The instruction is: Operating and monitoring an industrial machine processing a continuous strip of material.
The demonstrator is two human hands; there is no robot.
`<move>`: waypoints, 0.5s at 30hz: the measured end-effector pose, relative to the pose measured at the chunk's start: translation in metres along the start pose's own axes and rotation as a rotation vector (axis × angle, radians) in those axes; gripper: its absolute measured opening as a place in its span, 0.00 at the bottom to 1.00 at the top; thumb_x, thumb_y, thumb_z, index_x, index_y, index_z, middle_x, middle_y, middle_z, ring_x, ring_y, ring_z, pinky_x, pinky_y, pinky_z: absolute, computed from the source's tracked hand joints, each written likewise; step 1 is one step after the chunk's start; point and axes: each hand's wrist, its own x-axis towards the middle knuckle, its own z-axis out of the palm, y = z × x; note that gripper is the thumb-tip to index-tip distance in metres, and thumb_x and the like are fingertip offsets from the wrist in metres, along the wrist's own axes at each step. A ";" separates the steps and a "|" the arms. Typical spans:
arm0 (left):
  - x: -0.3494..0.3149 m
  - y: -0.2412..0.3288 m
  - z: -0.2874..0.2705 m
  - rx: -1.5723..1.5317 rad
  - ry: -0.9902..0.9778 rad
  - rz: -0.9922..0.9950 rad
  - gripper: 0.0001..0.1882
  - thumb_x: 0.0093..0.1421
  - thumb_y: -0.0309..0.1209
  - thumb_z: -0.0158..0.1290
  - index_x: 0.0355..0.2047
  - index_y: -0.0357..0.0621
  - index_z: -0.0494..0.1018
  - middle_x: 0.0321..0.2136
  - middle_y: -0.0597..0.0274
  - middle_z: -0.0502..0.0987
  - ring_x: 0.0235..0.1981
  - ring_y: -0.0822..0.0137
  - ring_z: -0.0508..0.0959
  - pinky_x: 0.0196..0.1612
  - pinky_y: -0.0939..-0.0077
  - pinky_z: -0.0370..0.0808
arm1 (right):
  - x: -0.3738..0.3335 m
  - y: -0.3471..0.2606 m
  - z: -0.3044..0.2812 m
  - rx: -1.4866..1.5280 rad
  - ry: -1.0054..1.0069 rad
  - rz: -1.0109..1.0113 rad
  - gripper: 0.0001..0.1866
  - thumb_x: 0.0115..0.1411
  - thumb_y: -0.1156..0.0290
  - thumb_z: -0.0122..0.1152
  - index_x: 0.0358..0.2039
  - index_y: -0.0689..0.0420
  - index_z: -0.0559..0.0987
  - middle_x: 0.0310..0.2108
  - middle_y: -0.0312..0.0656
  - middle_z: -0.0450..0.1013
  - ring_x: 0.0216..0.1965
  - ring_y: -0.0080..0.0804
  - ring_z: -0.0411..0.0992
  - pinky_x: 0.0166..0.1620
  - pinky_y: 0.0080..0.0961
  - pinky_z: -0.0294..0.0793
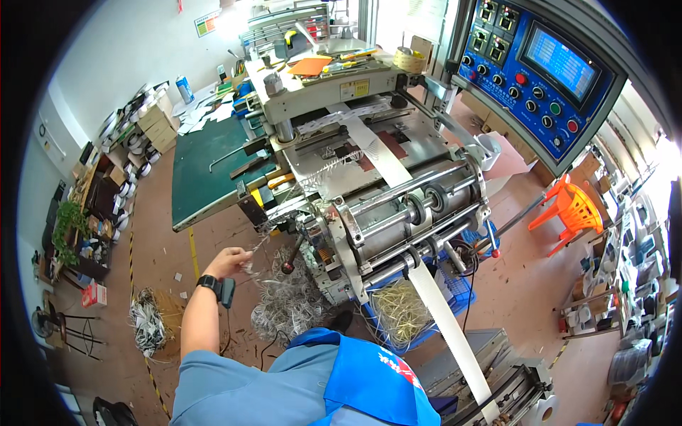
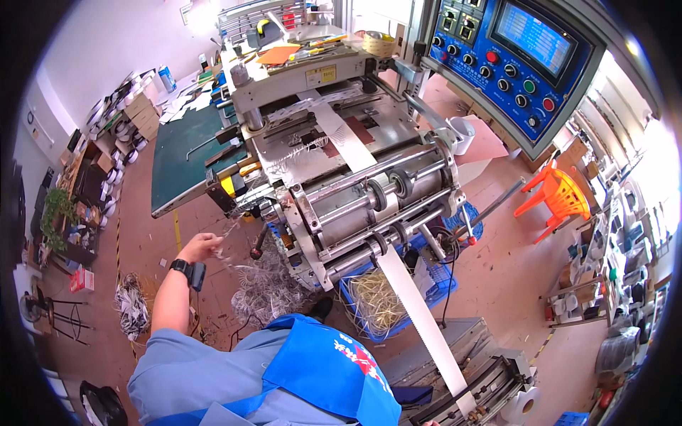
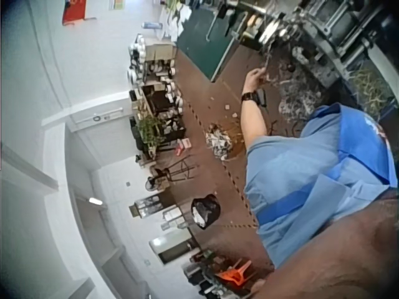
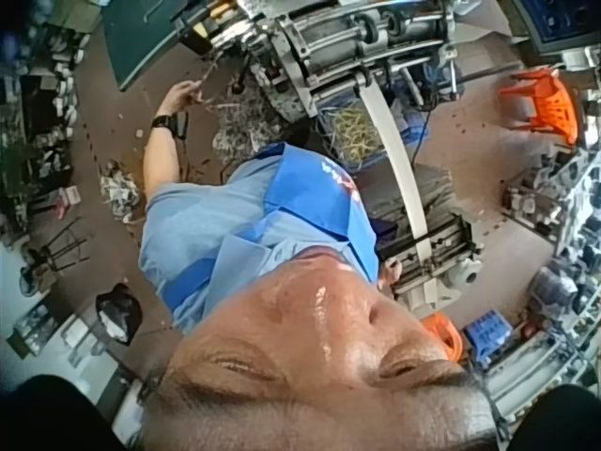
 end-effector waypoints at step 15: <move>-0.001 -0.001 -0.035 0.161 0.753 -0.046 0.17 0.60 0.42 0.59 0.27 0.40 0.75 0.20 0.66 0.73 0.20 0.70 0.73 0.26 0.75 0.72 | 0.007 -0.018 -0.021 0.014 -0.208 0.155 0.15 0.62 0.58 0.56 0.34 0.57 0.82 0.35 0.46 0.78 0.38 0.46 0.74 0.42 0.38 0.74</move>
